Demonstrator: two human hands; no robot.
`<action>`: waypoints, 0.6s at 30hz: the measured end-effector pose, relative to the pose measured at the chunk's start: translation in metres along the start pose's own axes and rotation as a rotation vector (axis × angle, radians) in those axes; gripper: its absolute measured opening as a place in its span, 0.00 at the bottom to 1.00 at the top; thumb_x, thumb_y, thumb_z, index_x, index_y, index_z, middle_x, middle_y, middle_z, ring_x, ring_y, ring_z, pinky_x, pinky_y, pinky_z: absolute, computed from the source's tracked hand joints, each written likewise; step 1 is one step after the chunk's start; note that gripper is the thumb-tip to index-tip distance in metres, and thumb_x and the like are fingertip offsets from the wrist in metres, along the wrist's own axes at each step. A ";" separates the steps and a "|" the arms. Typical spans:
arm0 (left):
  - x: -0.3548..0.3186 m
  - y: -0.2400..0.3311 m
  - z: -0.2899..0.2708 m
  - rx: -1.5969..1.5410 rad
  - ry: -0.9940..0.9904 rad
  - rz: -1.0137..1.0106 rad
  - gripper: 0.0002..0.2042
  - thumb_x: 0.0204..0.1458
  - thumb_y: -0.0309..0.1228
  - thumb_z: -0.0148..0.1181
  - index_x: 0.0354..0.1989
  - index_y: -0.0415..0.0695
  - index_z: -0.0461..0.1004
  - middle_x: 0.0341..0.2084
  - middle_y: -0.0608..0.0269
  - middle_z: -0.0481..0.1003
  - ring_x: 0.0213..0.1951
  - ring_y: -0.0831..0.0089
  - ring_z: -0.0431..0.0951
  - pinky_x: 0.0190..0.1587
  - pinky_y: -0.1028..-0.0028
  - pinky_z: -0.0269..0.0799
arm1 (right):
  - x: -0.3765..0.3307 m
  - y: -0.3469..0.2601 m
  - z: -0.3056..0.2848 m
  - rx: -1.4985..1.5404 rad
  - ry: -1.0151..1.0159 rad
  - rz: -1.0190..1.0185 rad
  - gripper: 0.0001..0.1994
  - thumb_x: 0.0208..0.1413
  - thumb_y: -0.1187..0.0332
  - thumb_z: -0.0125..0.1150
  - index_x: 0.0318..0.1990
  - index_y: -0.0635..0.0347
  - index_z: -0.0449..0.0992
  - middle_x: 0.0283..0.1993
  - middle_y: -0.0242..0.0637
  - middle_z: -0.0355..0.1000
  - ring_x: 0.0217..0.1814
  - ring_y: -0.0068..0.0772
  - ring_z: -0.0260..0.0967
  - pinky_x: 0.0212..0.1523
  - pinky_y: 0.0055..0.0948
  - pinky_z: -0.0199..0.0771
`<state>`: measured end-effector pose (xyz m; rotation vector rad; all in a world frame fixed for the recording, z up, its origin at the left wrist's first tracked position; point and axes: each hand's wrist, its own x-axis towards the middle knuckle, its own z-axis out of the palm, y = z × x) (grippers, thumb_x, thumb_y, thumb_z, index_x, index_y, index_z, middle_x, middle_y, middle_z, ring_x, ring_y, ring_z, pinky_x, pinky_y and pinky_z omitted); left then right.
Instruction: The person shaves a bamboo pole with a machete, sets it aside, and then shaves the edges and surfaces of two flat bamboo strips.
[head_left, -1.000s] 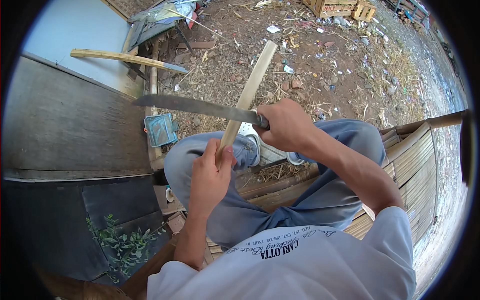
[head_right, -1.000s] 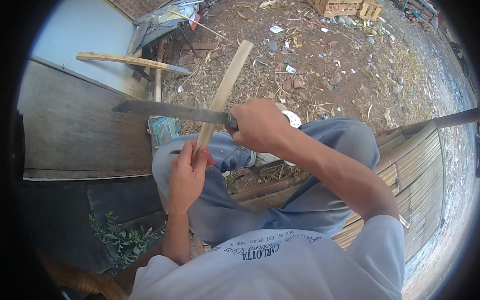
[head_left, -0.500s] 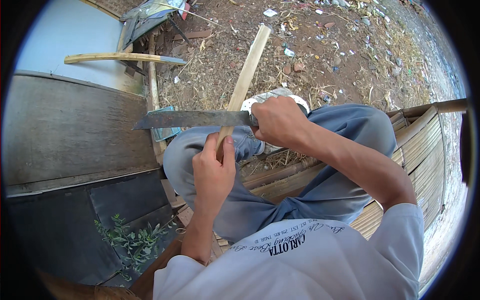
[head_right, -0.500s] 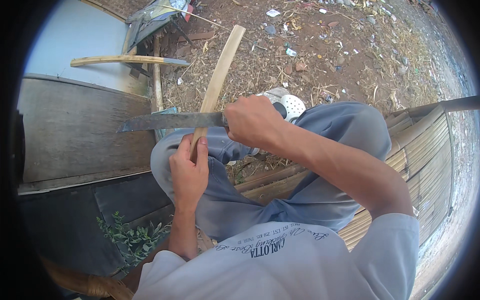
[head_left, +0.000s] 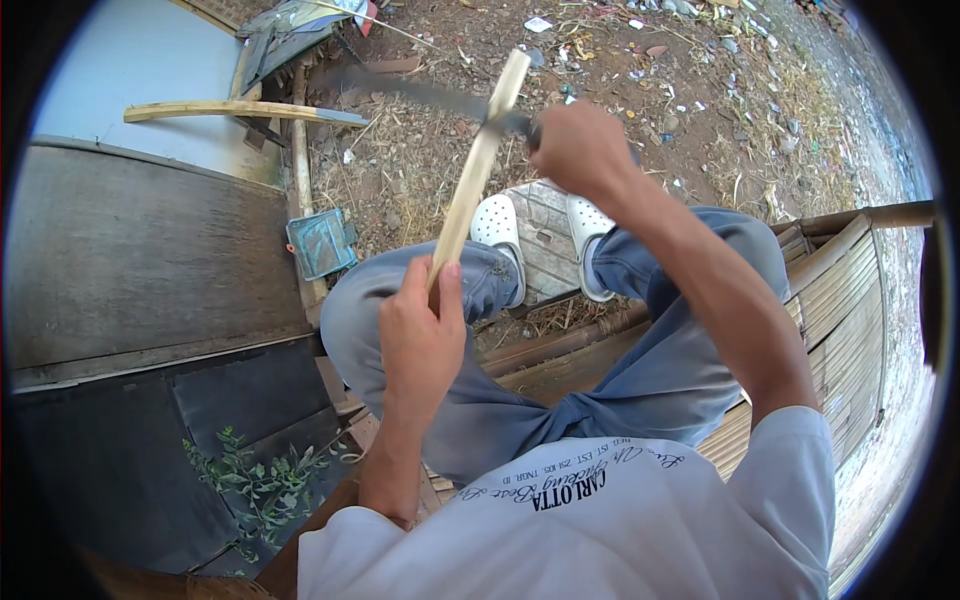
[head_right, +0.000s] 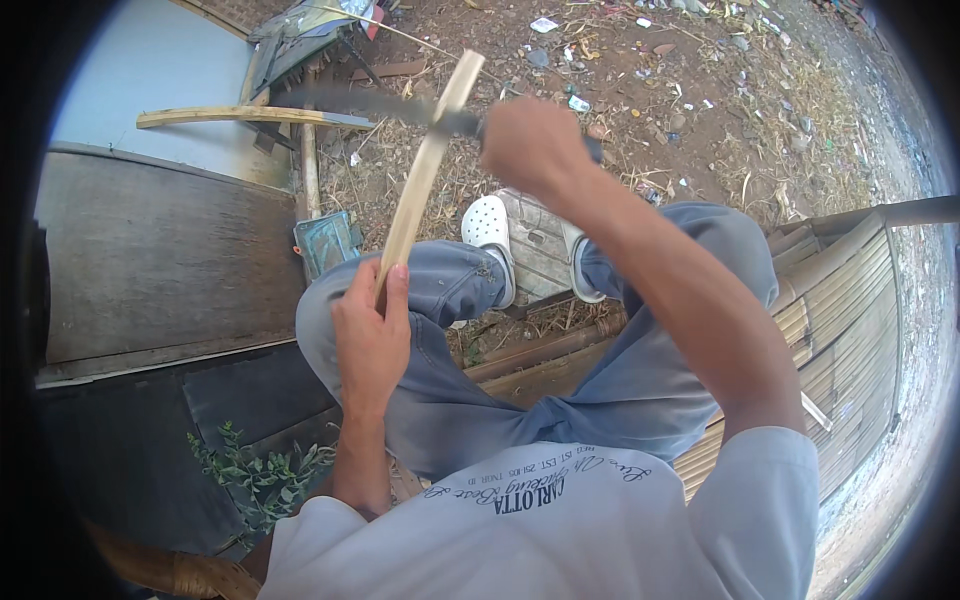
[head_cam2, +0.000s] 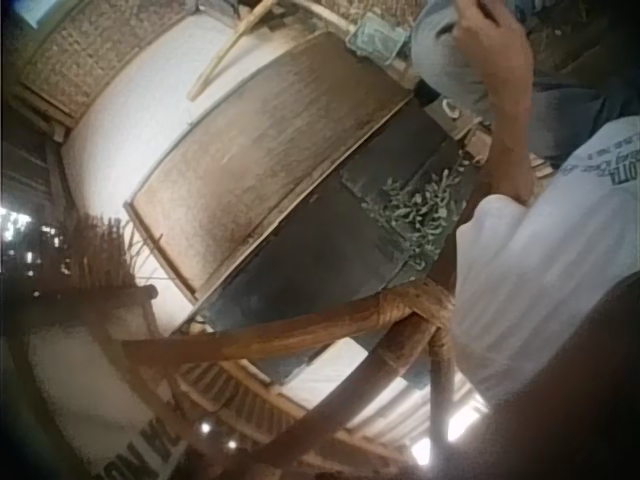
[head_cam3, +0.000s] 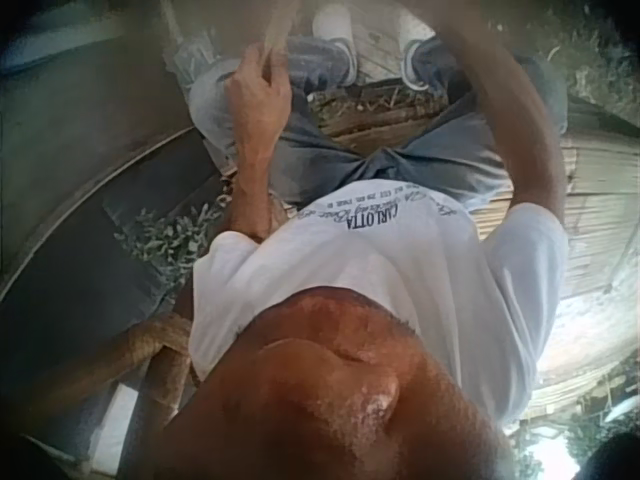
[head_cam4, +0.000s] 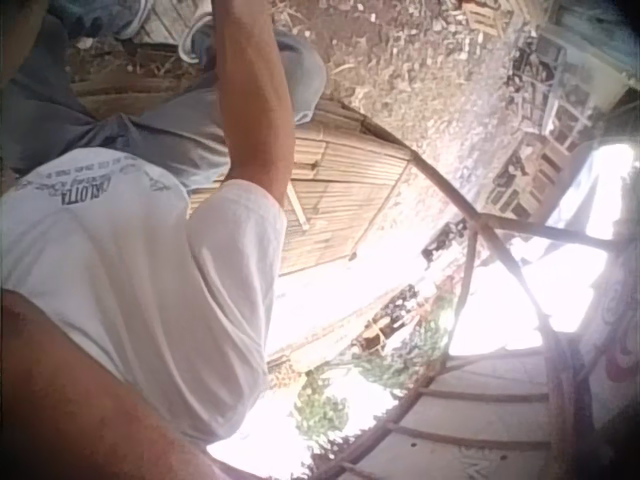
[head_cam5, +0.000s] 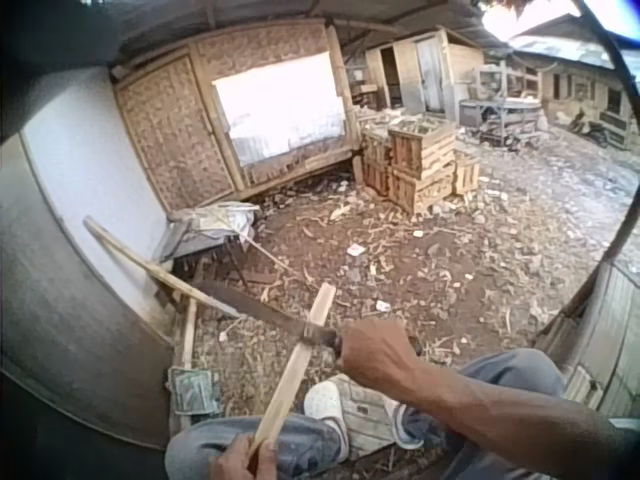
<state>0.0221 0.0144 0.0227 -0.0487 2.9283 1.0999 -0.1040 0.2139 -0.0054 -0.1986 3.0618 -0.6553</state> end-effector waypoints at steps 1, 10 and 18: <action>-0.012 0.002 -0.003 -0.001 0.002 0.008 0.11 0.60 0.33 0.50 0.32 0.36 0.70 0.13 0.50 0.70 0.16 0.54 0.72 0.20 0.64 0.63 | 0.016 0.017 -0.016 -0.037 0.119 0.162 0.09 0.46 0.70 0.53 0.27 0.65 0.79 0.24 0.49 0.75 0.30 0.48 0.76 0.35 0.42 0.76; -0.030 -0.005 -0.023 -0.190 0.046 -0.042 0.12 0.60 0.33 0.51 0.31 0.36 0.70 0.11 0.66 0.62 0.17 0.84 0.59 0.19 0.74 0.55 | 0.016 0.101 -0.060 0.255 0.370 0.436 0.24 0.52 0.55 0.56 0.14 0.67 0.67 0.12 0.36 0.63 0.15 0.31 0.61 0.21 0.35 0.61; -0.015 -0.006 -0.007 -0.379 -0.198 -0.046 0.11 0.62 0.35 0.49 0.31 0.41 0.69 0.15 0.75 0.62 0.17 0.90 0.58 0.19 0.83 0.51 | -0.028 0.018 -0.057 0.750 0.130 0.226 0.19 0.51 0.54 0.61 0.26 0.66 0.75 0.17 0.31 0.66 0.15 0.25 0.61 0.20 0.30 0.62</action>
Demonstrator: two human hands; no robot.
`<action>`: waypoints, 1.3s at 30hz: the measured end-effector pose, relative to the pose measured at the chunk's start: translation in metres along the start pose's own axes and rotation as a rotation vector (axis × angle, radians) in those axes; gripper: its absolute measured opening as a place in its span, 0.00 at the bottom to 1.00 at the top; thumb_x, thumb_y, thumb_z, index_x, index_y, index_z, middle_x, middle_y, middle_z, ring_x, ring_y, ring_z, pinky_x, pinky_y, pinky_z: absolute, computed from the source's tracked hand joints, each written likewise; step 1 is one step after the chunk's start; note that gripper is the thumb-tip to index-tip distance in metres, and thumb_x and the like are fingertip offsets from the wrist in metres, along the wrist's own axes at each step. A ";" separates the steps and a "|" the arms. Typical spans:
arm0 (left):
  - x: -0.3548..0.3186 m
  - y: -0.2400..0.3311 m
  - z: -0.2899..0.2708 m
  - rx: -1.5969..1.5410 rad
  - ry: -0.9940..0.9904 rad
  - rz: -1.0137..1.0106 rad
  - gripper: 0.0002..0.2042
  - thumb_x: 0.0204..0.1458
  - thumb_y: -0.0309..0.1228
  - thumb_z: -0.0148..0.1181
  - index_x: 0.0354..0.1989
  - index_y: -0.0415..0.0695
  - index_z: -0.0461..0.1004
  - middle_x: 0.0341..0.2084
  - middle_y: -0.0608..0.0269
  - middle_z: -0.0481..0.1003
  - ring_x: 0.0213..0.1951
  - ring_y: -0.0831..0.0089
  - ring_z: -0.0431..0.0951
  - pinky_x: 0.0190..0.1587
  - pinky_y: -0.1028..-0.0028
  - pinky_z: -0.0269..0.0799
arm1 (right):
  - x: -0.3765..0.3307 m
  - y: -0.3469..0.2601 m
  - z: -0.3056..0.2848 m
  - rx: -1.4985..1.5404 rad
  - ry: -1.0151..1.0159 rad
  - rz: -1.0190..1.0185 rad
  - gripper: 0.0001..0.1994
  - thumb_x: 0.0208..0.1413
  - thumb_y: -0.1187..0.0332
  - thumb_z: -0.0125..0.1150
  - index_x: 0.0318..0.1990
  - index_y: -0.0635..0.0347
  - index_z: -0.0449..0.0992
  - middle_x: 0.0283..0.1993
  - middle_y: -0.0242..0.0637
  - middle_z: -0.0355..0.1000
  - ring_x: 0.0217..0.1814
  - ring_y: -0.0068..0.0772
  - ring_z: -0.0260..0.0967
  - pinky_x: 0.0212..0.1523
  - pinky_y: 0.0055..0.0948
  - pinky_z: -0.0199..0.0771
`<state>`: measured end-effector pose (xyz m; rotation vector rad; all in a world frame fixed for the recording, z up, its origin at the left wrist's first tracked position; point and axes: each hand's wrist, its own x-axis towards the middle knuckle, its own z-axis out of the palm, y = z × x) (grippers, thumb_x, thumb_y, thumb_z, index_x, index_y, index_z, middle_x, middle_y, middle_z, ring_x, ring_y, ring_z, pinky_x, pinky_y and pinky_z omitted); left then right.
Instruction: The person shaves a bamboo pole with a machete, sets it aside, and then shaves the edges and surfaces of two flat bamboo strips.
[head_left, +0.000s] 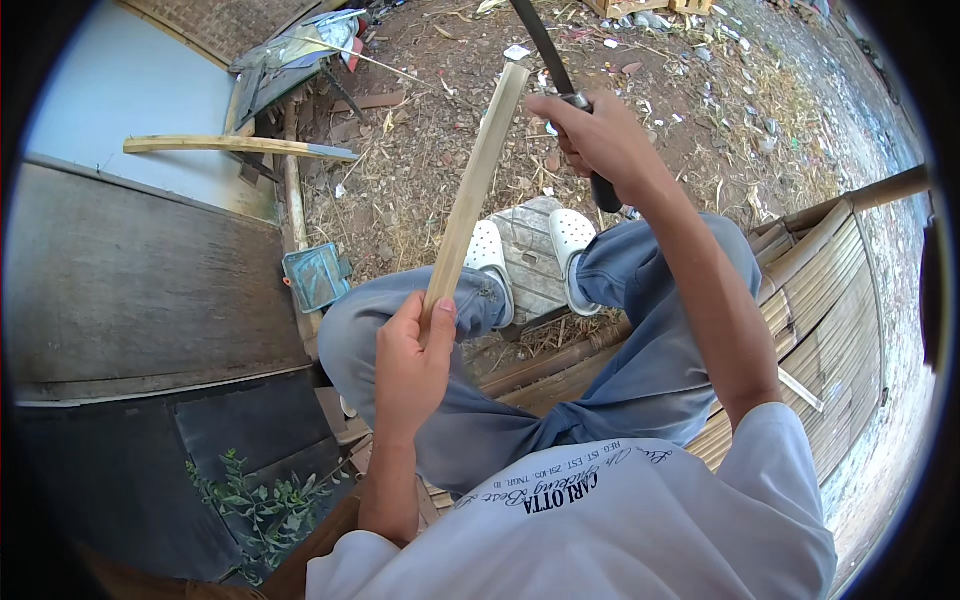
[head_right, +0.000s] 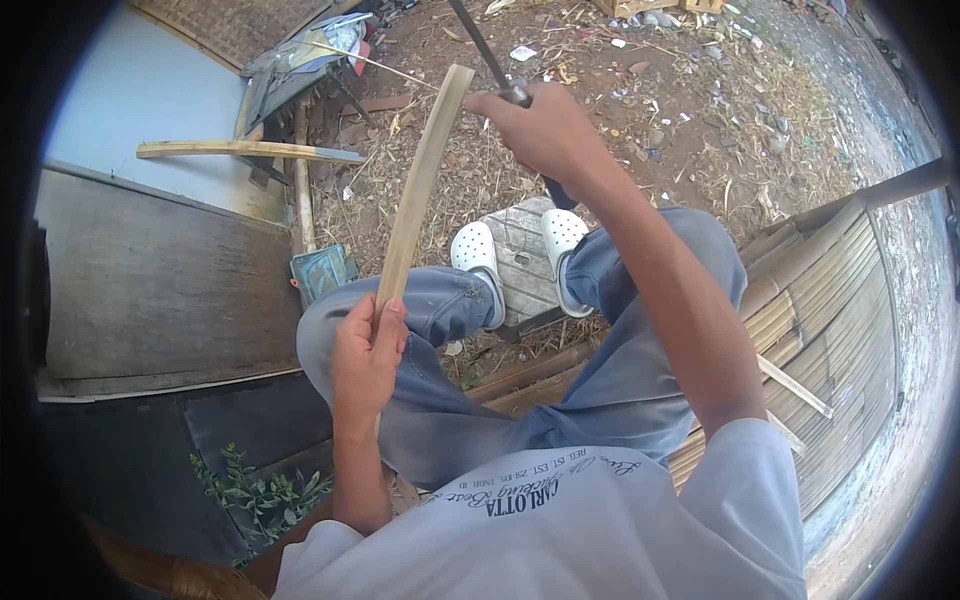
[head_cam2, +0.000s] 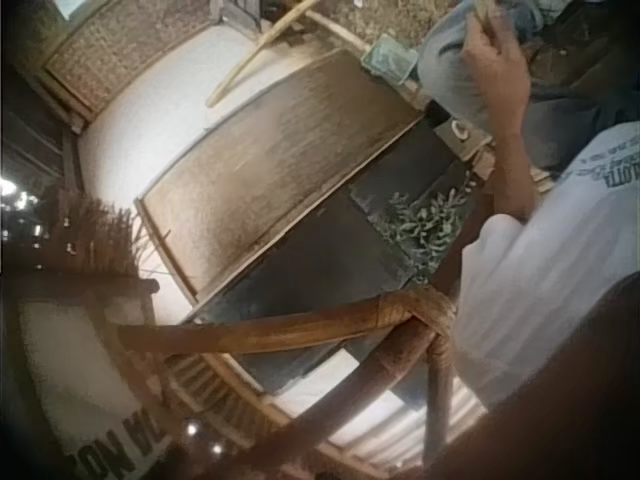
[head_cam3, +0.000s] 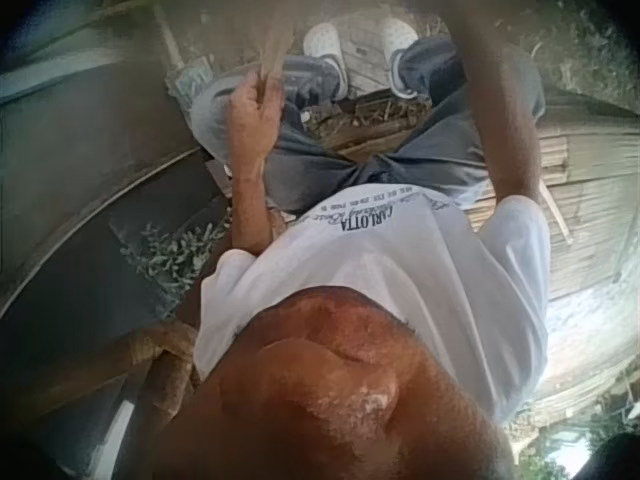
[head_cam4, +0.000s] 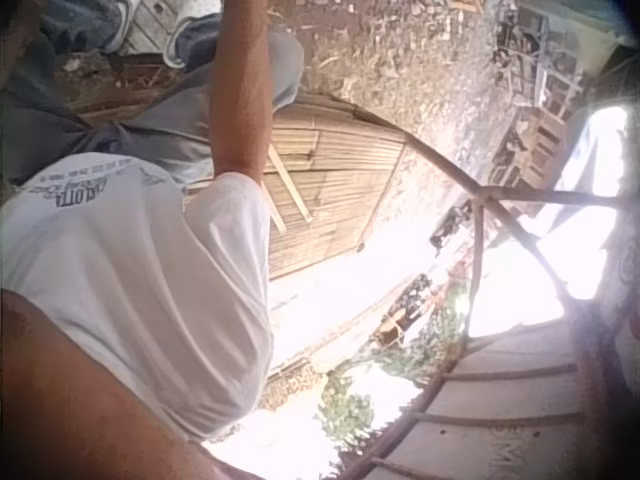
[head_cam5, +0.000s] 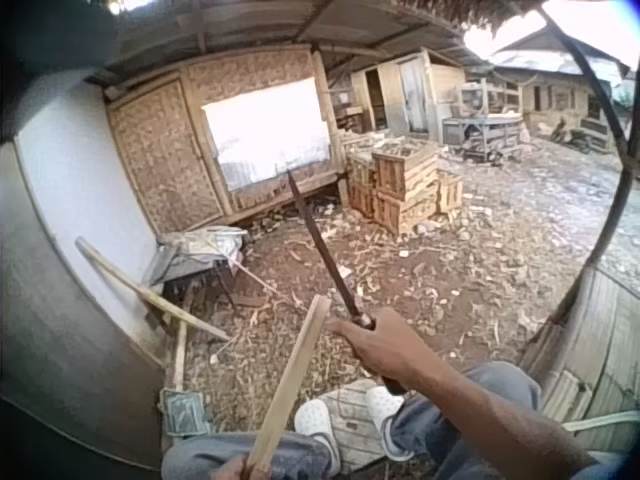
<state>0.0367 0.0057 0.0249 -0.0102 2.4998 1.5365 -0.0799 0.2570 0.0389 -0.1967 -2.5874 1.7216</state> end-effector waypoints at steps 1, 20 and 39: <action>0.002 0.002 0.002 0.004 -0.009 0.004 0.11 0.62 0.35 0.49 0.31 0.41 0.69 0.15 0.75 0.62 0.17 0.90 0.58 0.19 0.83 0.51 | 0.000 -0.002 0.002 0.300 -0.042 0.059 0.18 0.52 0.53 0.62 0.26 0.62 0.72 0.15 0.24 0.59 0.13 0.17 0.54 0.17 0.23 0.55; -0.008 0.006 0.007 -0.071 -0.412 -0.214 0.10 0.61 0.35 0.52 0.37 0.40 0.68 0.16 0.73 0.63 0.14 0.88 0.60 0.17 0.84 0.57 | 0.023 0.007 -0.078 1.242 0.330 0.077 0.10 0.61 0.66 0.52 0.26 0.52 0.63 0.17 0.19 0.52 0.15 0.13 0.48 0.17 0.17 0.54; 0.016 0.017 0.035 -0.230 -0.134 -0.168 0.10 0.60 0.36 0.53 0.33 0.41 0.70 0.17 0.75 0.63 0.17 0.88 0.58 0.19 0.83 0.54 | -0.067 0.010 0.014 -0.379 -0.267 -0.278 0.10 0.48 0.64 0.58 0.29 0.63 0.78 0.24 0.50 0.73 0.28 0.51 0.73 0.34 0.43 0.74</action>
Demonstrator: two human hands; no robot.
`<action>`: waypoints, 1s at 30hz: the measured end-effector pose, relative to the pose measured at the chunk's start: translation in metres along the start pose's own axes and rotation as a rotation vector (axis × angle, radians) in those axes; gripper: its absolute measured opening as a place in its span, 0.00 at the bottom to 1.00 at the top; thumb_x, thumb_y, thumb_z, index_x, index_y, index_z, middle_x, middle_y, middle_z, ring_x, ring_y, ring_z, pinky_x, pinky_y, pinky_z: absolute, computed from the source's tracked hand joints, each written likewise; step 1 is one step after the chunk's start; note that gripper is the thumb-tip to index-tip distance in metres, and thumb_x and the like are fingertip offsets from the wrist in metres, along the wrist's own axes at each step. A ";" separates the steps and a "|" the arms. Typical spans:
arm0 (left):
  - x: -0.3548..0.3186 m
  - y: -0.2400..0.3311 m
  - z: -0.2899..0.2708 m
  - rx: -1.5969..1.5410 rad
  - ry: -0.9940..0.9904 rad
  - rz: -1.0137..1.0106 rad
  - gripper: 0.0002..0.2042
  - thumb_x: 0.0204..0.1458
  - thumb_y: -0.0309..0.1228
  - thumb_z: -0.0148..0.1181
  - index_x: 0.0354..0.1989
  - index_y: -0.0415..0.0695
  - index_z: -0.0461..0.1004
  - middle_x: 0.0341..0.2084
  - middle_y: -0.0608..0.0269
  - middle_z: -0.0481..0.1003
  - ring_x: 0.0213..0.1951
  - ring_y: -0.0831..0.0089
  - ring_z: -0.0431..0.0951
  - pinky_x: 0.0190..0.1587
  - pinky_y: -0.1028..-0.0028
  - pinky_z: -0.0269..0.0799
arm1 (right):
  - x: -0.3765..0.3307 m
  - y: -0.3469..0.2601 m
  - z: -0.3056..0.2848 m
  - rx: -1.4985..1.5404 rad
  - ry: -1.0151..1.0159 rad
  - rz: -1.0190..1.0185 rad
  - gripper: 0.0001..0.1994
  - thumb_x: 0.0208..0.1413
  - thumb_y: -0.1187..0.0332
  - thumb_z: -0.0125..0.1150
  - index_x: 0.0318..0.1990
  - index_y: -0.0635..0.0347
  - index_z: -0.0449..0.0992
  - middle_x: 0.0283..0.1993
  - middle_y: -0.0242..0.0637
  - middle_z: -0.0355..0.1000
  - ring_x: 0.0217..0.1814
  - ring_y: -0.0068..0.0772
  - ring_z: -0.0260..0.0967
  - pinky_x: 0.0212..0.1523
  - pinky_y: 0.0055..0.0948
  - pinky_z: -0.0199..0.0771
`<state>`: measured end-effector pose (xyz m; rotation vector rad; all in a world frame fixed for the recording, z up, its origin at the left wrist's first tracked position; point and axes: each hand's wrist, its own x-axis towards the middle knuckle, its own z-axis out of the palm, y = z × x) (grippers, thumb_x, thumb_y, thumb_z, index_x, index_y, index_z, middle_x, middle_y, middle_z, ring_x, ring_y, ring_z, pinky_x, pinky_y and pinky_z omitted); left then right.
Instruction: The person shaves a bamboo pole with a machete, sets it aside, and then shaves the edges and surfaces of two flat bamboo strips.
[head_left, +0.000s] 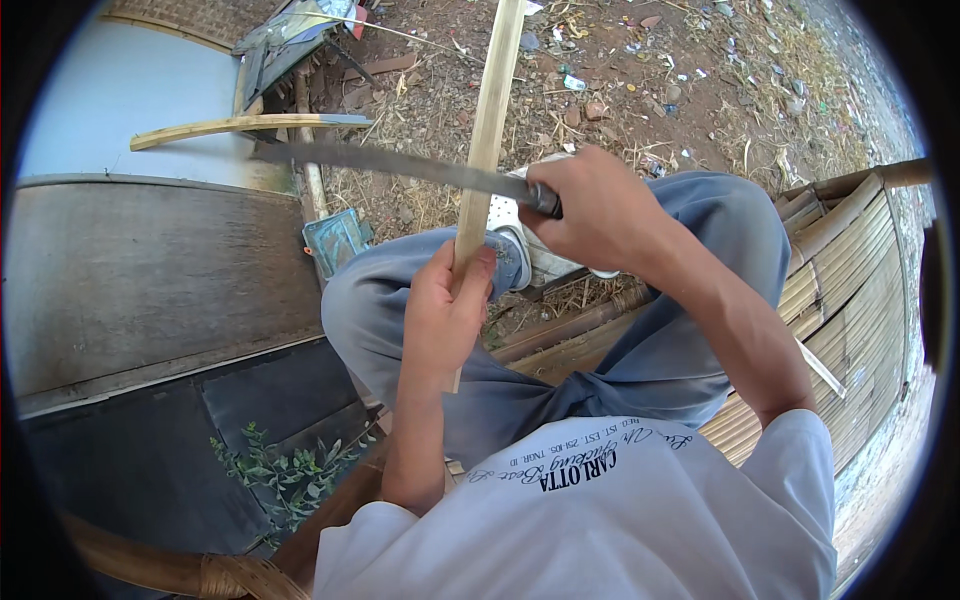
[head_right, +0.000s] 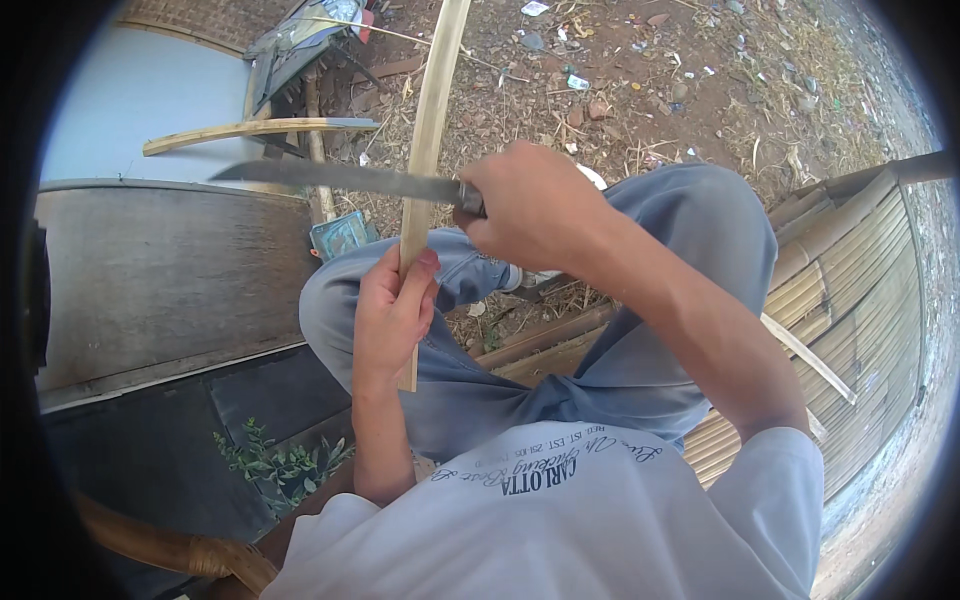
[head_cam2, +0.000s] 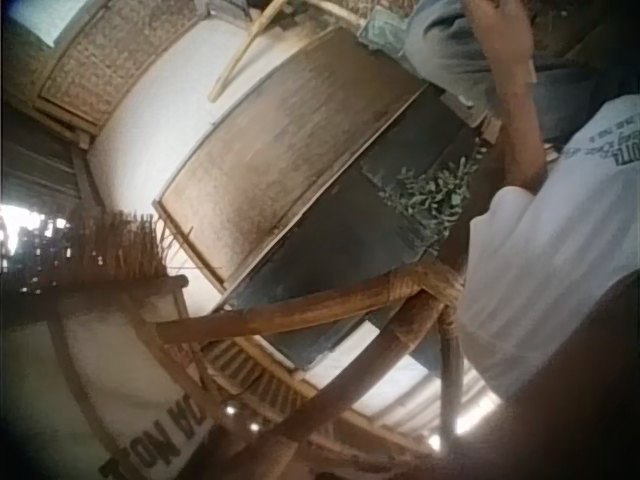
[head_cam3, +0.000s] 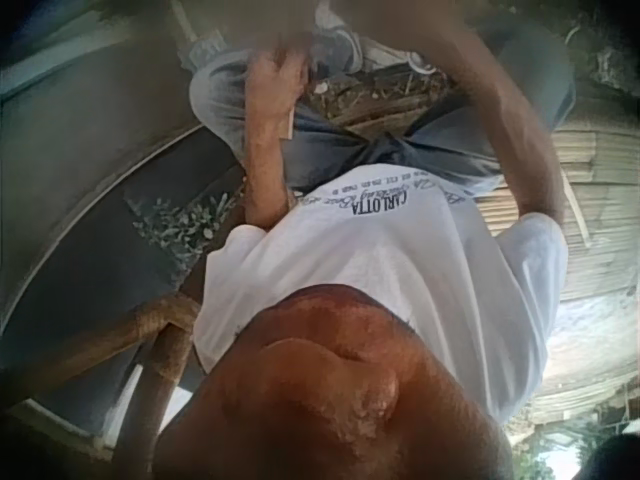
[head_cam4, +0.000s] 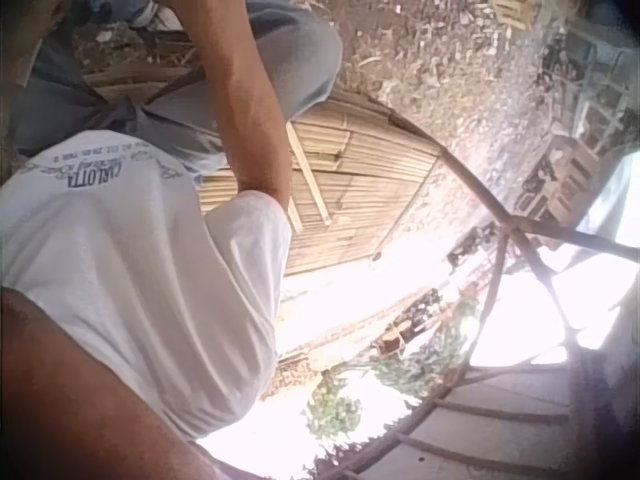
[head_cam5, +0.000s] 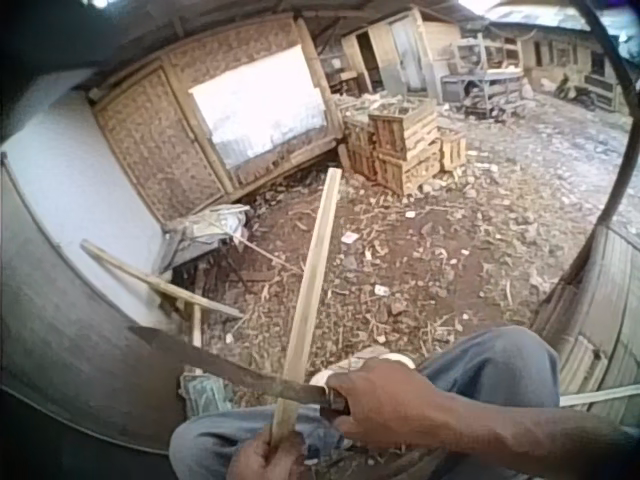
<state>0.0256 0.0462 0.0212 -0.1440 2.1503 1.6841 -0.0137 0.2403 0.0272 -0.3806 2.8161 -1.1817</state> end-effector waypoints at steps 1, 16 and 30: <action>0.002 -0.001 0.000 -0.002 0.006 0.001 0.10 0.60 0.36 0.53 0.33 0.41 0.70 0.17 0.75 0.63 0.17 0.88 0.58 0.19 0.83 0.54 | 0.000 -0.001 0.008 -0.049 -0.085 -0.039 0.10 0.47 0.64 0.58 0.29 0.62 0.78 0.25 0.51 0.74 0.30 0.53 0.73 0.35 0.45 0.74; -0.007 0.013 0.006 0.401 0.232 0.242 0.09 0.53 0.28 0.57 0.37 0.33 0.72 0.21 0.51 0.75 0.22 0.70 0.75 0.29 0.69 0.69 | 0.006 -0.012 0.037 -0.255 -0.158 -0.083 0.11 0.39 0.66 0.61 0.29 0.65 0.78 0.25 0.52 0.74 0.30 0.53 0.75 0.34 0.44 0.76; -0.065 -0.010 0.006 0.509 0.208 0.158 0.14 0.57 0.35 0.56 0.26 0.36 0.66 0.13 0.48 0.67 0.15 0.60 0.70 0.19 0.66 0.61 | 0.070 0.052 -0.033 -0.277 0.370 0.320 0.12 0.49 0.63 0.56 0.23 0.65 0.75 0.20 0.53 0.71 0.25 0.52 0.71 0.29 0.46 0.69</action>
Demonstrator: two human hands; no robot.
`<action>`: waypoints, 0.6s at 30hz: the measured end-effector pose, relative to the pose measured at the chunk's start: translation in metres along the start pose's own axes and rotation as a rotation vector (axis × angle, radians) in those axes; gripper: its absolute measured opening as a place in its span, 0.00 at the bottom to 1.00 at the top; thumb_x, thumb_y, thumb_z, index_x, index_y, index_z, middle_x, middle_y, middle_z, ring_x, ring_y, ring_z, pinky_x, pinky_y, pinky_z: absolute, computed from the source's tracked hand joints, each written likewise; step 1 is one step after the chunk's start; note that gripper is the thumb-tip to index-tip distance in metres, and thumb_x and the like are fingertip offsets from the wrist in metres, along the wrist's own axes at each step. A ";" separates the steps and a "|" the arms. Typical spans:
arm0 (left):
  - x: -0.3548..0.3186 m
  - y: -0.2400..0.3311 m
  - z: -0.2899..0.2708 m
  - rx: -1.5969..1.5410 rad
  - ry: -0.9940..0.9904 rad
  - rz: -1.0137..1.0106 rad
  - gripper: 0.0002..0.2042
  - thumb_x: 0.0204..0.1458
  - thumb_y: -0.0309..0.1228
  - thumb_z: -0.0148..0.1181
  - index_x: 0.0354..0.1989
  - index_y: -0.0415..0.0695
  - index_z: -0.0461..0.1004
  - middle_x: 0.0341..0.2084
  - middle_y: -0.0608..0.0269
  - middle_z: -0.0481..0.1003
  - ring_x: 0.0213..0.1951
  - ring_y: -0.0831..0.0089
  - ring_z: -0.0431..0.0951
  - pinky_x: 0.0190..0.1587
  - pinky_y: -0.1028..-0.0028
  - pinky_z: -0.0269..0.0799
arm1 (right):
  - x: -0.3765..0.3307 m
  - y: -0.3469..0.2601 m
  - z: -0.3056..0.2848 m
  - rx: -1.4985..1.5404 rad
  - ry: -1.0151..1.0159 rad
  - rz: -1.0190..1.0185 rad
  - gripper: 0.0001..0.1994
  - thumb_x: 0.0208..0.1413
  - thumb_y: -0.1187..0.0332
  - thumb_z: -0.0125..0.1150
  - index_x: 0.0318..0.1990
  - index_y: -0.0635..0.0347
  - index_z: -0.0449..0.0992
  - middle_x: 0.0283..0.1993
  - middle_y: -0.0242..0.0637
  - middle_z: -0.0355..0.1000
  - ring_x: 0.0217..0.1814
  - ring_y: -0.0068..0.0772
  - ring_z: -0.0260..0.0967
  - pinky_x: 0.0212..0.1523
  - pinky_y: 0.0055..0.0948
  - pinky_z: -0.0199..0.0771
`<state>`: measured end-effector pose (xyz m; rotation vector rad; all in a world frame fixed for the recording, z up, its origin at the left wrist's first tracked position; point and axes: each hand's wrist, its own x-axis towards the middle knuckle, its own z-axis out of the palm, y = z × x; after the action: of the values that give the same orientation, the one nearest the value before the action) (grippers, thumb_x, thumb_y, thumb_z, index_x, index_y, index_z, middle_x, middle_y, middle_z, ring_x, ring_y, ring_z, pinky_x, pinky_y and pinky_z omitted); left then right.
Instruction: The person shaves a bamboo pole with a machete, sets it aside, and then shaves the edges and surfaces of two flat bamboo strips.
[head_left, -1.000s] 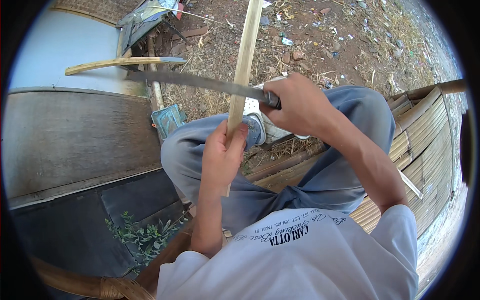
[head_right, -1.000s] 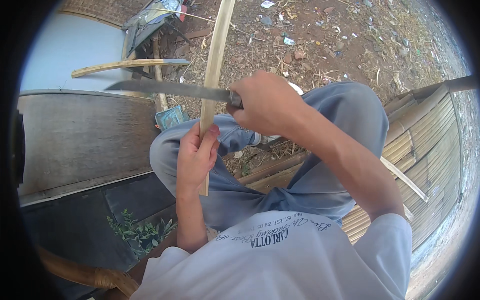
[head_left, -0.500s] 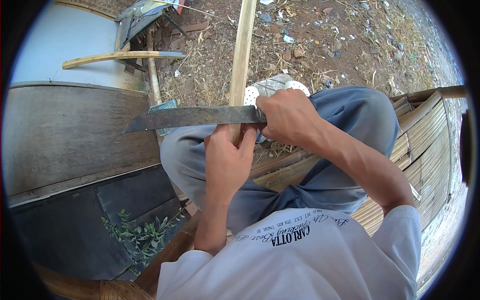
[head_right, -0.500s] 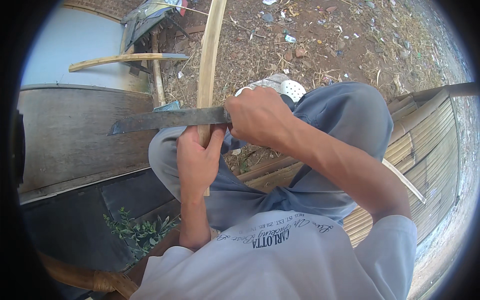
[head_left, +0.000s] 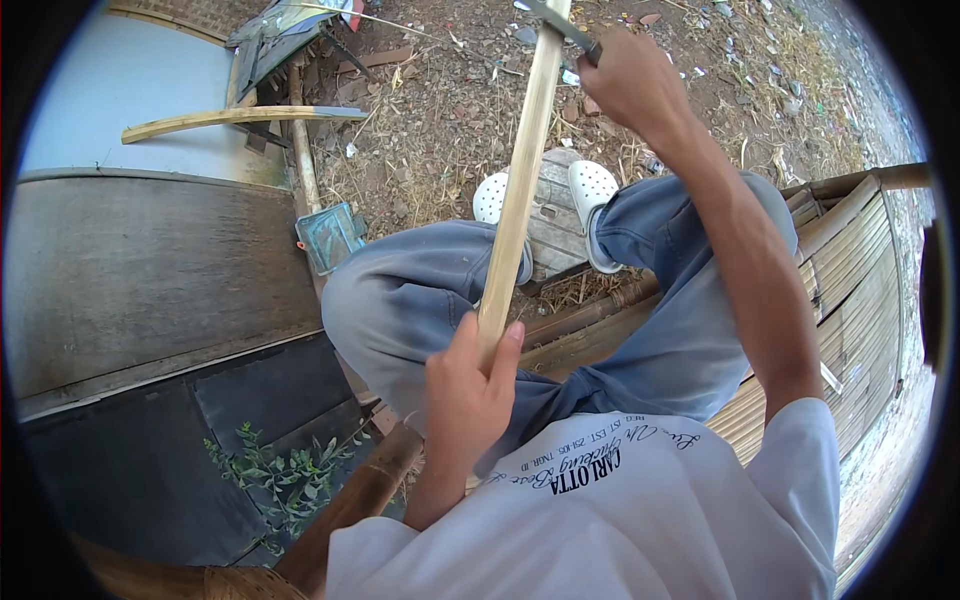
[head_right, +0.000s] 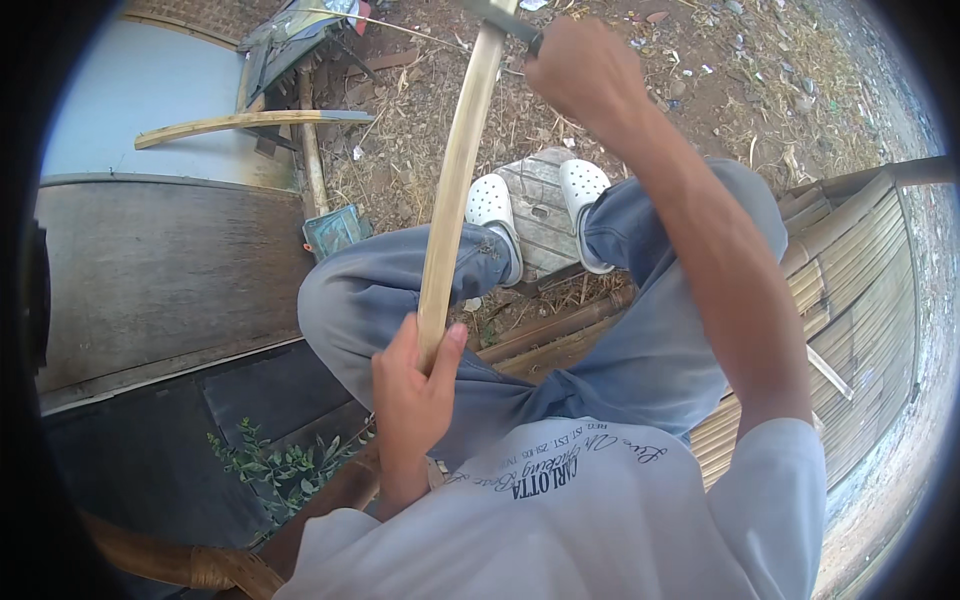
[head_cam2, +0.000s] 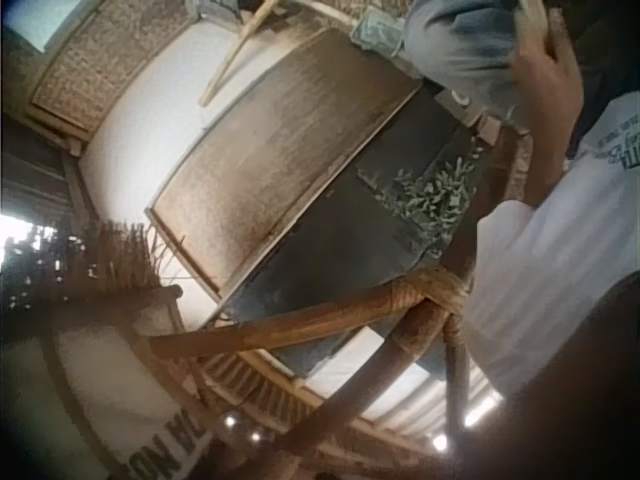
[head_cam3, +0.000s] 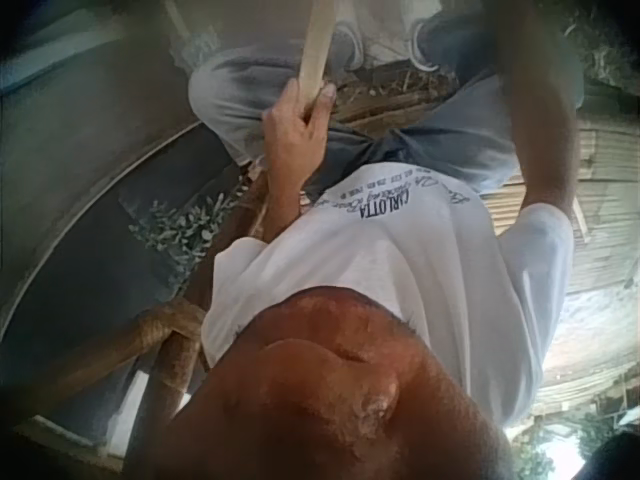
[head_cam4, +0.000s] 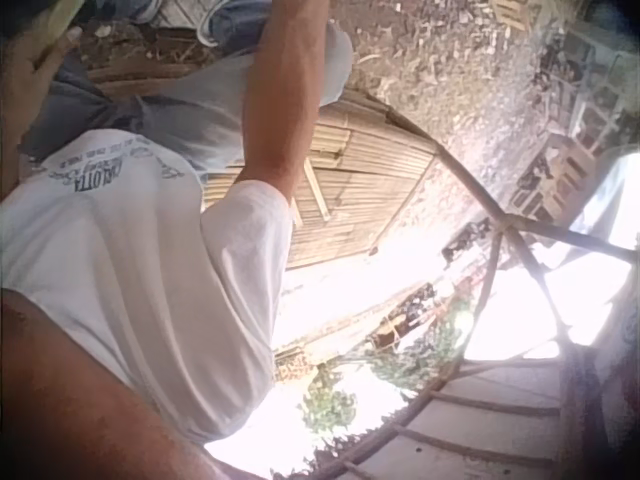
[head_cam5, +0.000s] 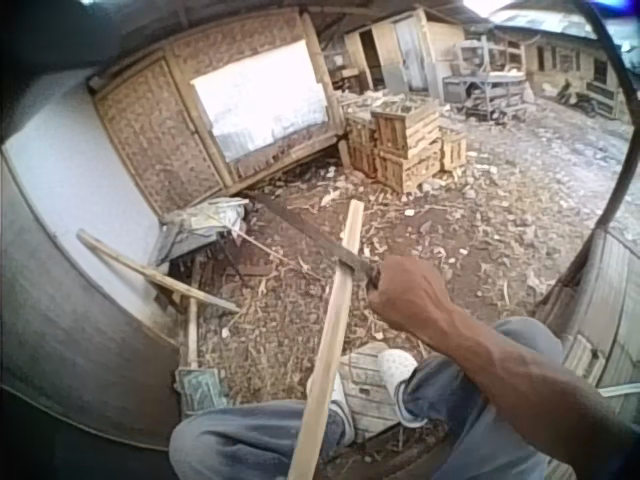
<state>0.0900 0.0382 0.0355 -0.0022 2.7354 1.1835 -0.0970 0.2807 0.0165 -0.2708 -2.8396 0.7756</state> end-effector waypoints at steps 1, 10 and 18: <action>-0.005 -0.005 0.001 -0.032 -0.032 -0.035 0.15 0.57 0.35 0.56 0.26 0.36 0.66 0.12 0.50 0.67 0.13 0.65 0.68 0.18 0.68 0.60 | -0.001 -0.001 0.000 -0.003 0.003 -0.006 0.12 0.49 0.63 0.56 0.23 0.65 0.75 0.20 0.53 0.71 0.25 0.52 0.71 0.29 0.46 0.69; 0.024 -0.014 -0.002 -0.245 0.048 0.026 0.15 0.60 0.37 0.54 0.31 0.35 0.69 0.13 0.58 0.66 0.18 0.81 0.60 0.21 0.73 0.60 | -0.097 -0.045 0.019 0.115 -0.329 -0.388 0.09 0.42 0.64 0.61 0.27 0.59 0.79 0.22 0.48 0.73 0.27 0.52 0.73 0.33 0.45 0.73; 0.034 -0.003 0.002 0.021 0.157 0.134 0.11 0.61 0.34 0.50 0.38 0.37 0.70 0.19 0.47 0.73 0.21 0.54 0.75 0.24 0.64 0.66 | -0.108 -0.060 0.021 0.057 -0.450 -0.519 0.10 0.39 0.66 0.60 0.26 0.63 0.78 0.21 0.51 0.73 0.27 0.53 0.74 0.31 0.44 0.75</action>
<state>0.0571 0.0397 0.0276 0.0965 2.9254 1.2380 -0.0050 0.1957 0.0156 0.7092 -3.0497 0.8765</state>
